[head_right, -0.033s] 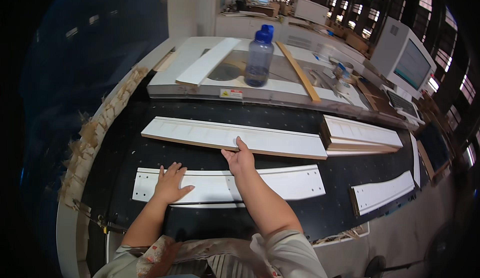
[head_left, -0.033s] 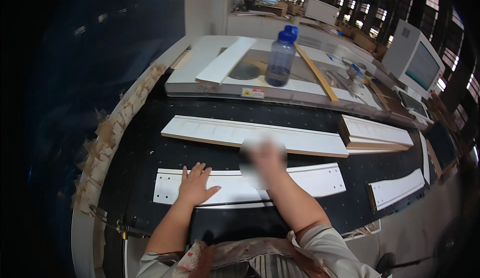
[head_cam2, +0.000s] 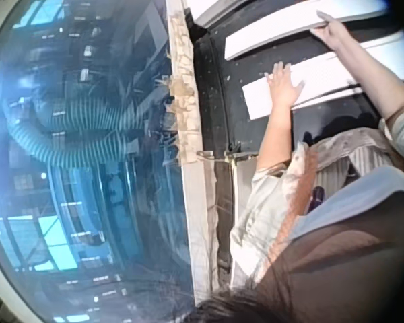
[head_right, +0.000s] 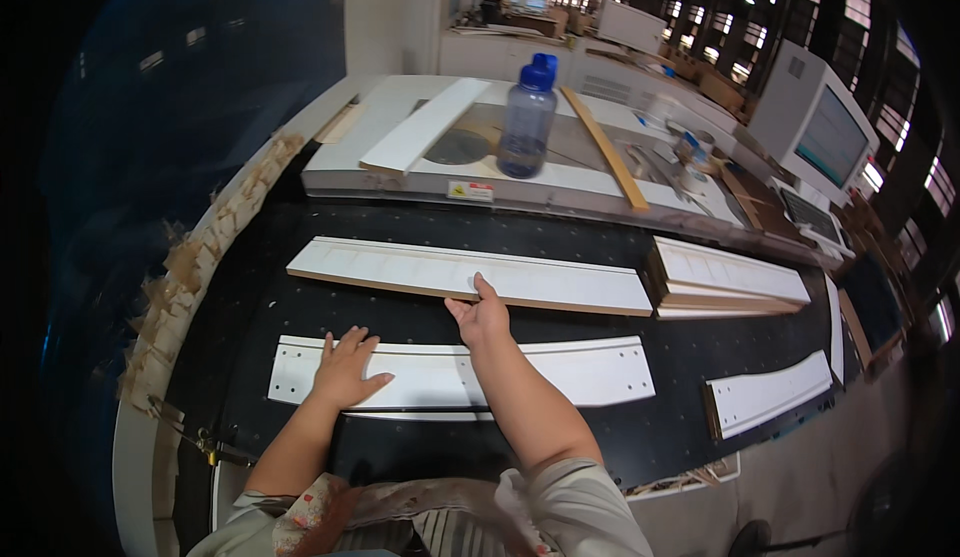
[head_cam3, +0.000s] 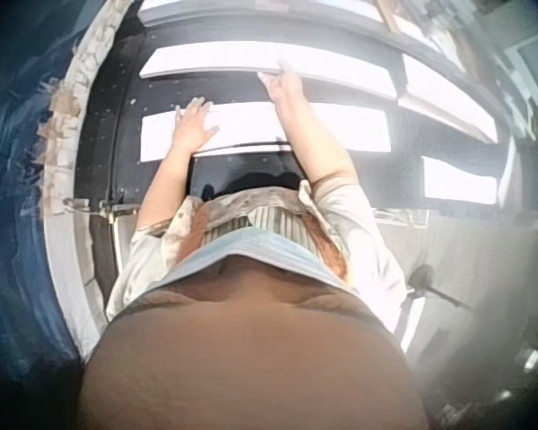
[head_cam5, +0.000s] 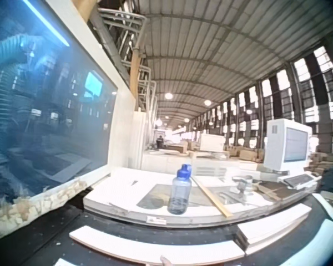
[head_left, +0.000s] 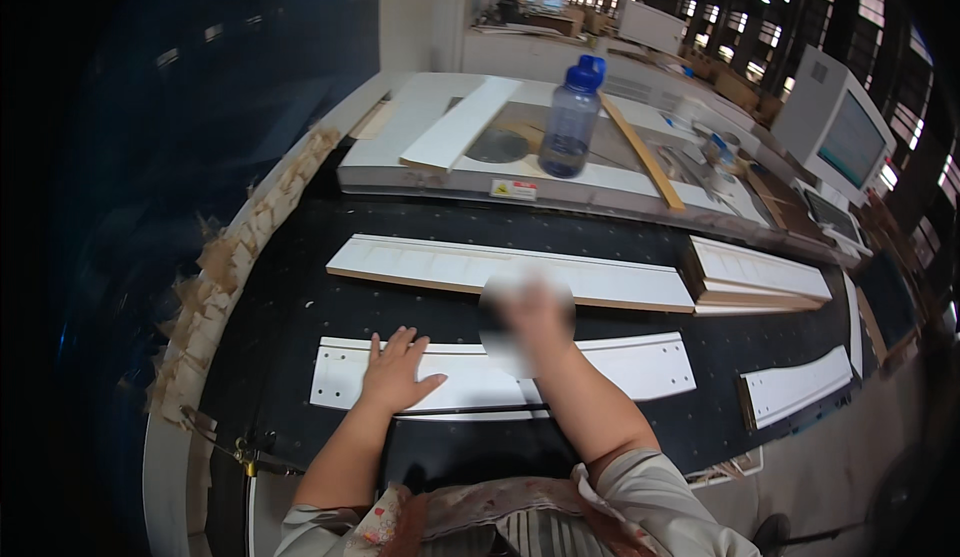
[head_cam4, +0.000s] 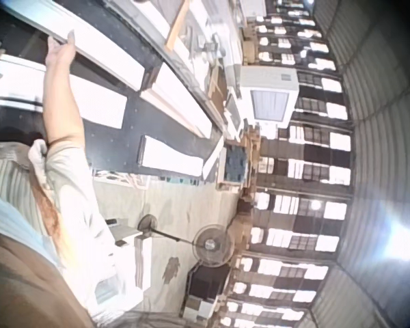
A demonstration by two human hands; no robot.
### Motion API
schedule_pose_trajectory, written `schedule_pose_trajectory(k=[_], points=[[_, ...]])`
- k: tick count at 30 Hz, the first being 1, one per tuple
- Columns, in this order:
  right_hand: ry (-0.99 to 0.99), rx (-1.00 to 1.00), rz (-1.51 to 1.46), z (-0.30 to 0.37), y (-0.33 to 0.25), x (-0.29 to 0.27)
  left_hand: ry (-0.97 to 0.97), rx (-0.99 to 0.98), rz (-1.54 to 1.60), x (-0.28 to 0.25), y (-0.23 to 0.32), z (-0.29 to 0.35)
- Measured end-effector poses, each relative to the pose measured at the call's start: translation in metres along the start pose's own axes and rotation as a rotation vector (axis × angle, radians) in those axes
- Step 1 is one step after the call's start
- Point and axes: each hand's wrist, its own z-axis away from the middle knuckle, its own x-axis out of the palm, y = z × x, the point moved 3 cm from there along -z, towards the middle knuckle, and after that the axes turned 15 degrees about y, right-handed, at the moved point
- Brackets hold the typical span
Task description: The person removes excess strips from wooden panels, blows dust out of their holes using an air blow gun, and stacks the panels onto a pallet.
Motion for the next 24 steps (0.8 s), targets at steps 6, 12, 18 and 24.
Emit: schedule_pose_trajectory(k=[6,12,18,24], points=[[-0.025,0.277,-0.07,-0.069,0.03,0.036,0.018,-0.001,0.044,0.003,0.007,-0.006],[-0.66,0.118,0.692,0.023,-0.004,0.06,-0.076,-0.039,0.089,0.002,-0.009,-0.021],[-0.315,-0.266,0.837,0.115,-0.066,-0.053,0.116,0.15,0.169,0.011,0.004,-0.105],[0.642,-0.92,1.078,0.194,-0.05,-0.203,0.175,0.22,0.005,0.069,0.003,-0.196]])
